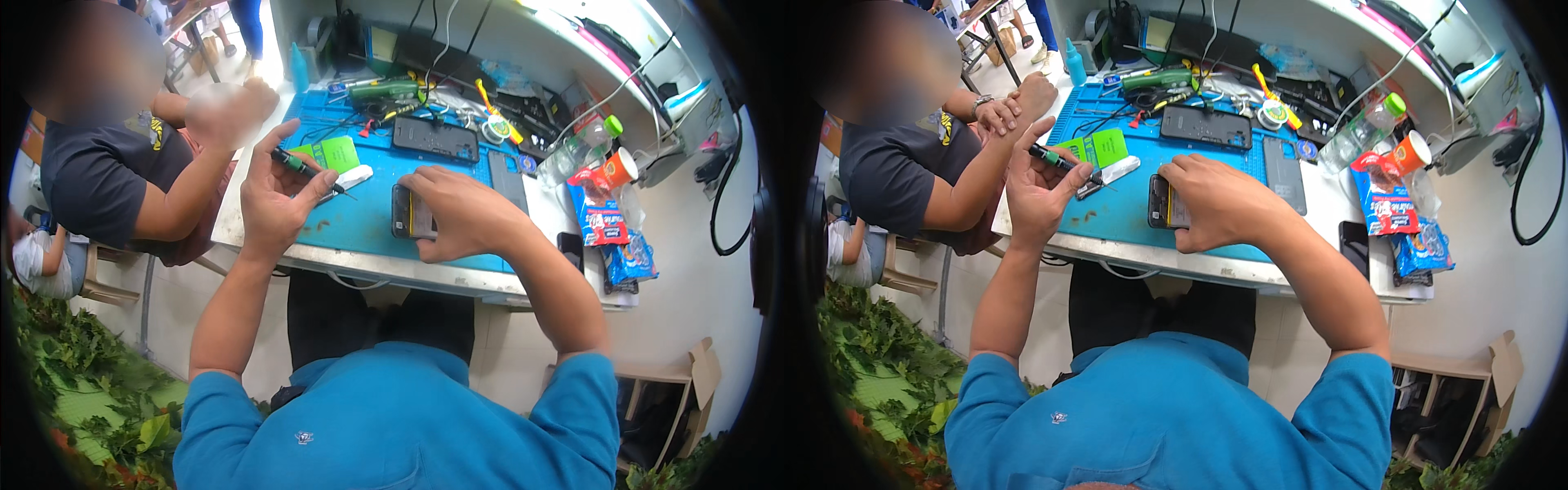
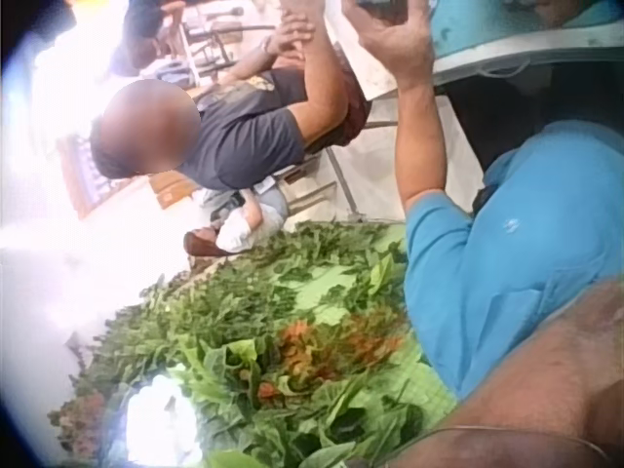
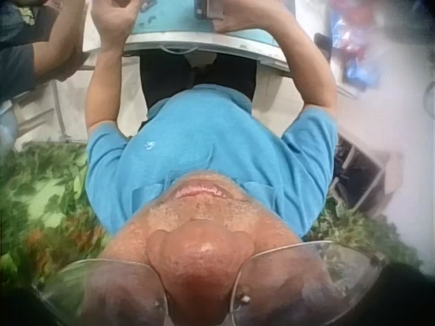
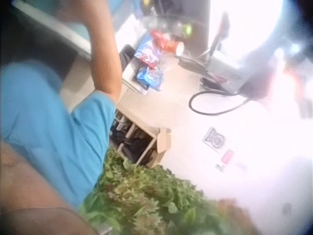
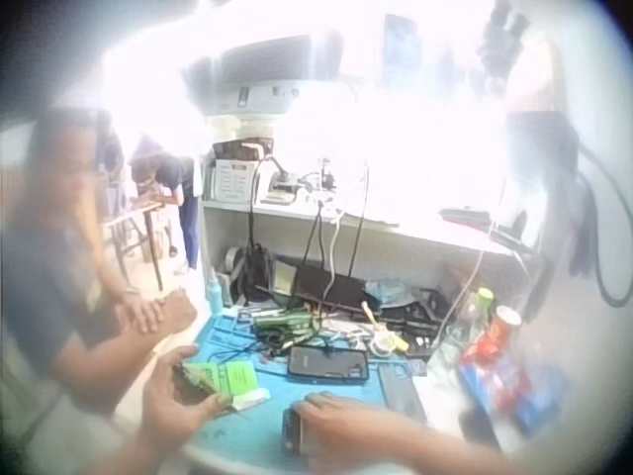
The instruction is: The person disassembles a smartphone, removes the back cover, and manipulates internal components including the battery and connectors. They then reassemble the device by reconnecting cables, seating the battery, and snapping the back cover back into place.
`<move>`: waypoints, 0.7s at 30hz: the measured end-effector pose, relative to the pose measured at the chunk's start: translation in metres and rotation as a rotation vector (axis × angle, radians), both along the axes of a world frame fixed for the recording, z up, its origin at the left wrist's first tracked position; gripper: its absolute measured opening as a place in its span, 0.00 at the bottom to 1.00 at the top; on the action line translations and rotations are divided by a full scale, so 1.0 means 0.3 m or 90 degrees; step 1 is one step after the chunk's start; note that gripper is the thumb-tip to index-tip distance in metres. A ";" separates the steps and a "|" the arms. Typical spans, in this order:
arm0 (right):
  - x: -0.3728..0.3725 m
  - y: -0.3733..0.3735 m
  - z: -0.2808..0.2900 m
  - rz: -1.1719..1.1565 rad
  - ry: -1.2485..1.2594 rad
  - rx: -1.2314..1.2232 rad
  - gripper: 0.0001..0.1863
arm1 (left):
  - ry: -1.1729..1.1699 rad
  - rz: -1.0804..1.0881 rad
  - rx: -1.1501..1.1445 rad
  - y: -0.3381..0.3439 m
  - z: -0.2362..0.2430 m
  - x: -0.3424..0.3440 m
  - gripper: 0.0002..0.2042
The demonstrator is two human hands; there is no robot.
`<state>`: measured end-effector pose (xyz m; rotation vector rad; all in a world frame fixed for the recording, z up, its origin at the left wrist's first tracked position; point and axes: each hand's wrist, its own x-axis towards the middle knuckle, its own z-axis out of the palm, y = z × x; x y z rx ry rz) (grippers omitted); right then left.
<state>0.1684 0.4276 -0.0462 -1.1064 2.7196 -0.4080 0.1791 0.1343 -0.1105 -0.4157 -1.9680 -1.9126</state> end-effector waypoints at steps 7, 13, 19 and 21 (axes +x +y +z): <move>-0.028 0.110 0.048 0.020 -0.073 -0.257 0.47 | -0.003 -0.021 0.016 0.013 -0.001 -0.009 0.38; -0.026 0.123 0.044 0.029 -0.115 -0.343 0.47 | 0.002 -0.020 -0.006 0.007 0.006 0.006 0.38; -0.022 0.136 0.036 0.023 -0.125 -0.353 0.47 | 0.000 -0.021 -0.017 0.005 0.019 0.017 0.38; -0.019 0.140 0.038 0.015 -0.131 -0.361 0.47 | 0.001 -0.023 -0.009 0.013 0.017 0.016 0.38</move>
